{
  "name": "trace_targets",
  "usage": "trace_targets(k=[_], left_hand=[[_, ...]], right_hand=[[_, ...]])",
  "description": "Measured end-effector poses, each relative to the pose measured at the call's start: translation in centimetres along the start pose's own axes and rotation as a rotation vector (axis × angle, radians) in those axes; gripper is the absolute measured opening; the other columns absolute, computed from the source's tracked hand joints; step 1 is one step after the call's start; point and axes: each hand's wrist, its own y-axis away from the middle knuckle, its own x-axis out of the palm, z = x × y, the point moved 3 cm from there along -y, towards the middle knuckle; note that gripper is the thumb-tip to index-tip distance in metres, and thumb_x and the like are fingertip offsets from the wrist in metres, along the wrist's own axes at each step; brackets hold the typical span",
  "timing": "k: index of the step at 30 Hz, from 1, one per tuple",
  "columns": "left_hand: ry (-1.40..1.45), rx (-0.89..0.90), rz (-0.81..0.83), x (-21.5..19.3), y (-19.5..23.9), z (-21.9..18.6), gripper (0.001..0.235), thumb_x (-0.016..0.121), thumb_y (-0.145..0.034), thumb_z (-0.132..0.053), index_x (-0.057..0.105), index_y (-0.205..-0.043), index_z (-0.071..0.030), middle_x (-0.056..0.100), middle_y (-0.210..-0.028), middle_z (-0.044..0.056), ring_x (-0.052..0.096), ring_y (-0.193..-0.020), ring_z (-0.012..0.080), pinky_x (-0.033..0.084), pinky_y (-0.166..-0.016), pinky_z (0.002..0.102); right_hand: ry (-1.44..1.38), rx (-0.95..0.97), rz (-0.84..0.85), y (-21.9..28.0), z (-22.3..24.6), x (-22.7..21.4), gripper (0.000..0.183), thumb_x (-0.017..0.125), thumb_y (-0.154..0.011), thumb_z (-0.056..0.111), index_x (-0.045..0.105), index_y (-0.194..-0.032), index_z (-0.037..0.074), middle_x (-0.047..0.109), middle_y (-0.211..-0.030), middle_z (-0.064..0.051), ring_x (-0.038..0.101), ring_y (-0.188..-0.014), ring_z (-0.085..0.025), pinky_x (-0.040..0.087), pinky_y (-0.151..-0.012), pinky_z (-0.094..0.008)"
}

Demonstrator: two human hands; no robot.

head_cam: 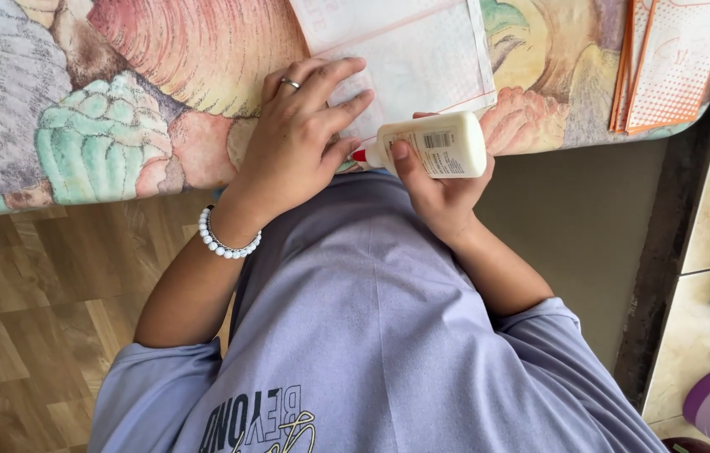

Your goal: Applying glue to paper sleeves and folding them to assemble food packaging.

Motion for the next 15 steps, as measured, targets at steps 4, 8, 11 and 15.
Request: trace_targets(k=[4, 8, 11, 15], left_hand=[[0.025, 0.006, -0.003, 0.0, 0.1, 0.2, 0.048, 0.085, -0.084, -0.013, 0.071, -0.129, -0.006, 0.054, -0.148, 0.012, 0.050, -0.129, 0.0339, 0.036, -0.103, 0.048], [0.043, 0.019, -0.001, 0.0, 0.1, 0.2, 0.046, 0.081, -0.085, -0.009, 0.071, -0.129, -0.005, 0.053, -0.147, 0.013, 0.049, -0.128, 0.0345, 0.036, -0.102, 0.049], [0.035, 0.013, 0.005, -0.1, 0.1, 0.2, 0.045, 0.081, -0.085, -0.008, 0.071, -0.129, -0.005, 0.053, -0.148, 0.012, 0.049, -0.128, 0.0340, 0.036, -0.102, 0.049], [0.036, 0.004, 0.014, 0.0, 0.1, 0.2, 0.047, 0.081, -0.083, -0.008, 0.071, -0.129, -0.005, 0.053, -0.148, 0.012, 0.048, -0.129, 0.0344, 0.036, -0.102, 0.049]], right_hand=[[0.032, 0.019, -0.151, -1.2, -0.9, -2.0, 0.033, 0.084, -0.088, 0.011, 0.067, -0.108, -0.009, 0.072, -0.109, -0.020, 0.073, -0.095, -0.028, 0.066, -0.086, -0.039], [0.052, -0.132, -0.243, -2.9, -0.8, -4.9, 0.029, 0.080, -0.095, 0.012, 0.063, -0.111, -0.005, 0.069, -0.105, -0.018, 0.071, -0.095, -0.030, 0.066, -0.083, -0.040], [0.041, -0.132, -0.255, -2.7, -0.9, -4.3, 0.027, 0.080, -0.095, 0.011, 0.062, -0.109, -0.004, 0.068, -0.103, -0.017, 0.070, -0.093, -0.029, 0.065, -0.080, -0.039], [-0.014, 0.021, -0.137, -0.2, -1.1, -0.9, 0.033, 0.081, -0.091, 0.010, 0.065, -0.112, -0.010, 0.070, -0.111, -0.022, 0.072, -0.097, -0.030, 0.067, -0.086, -0.040]])
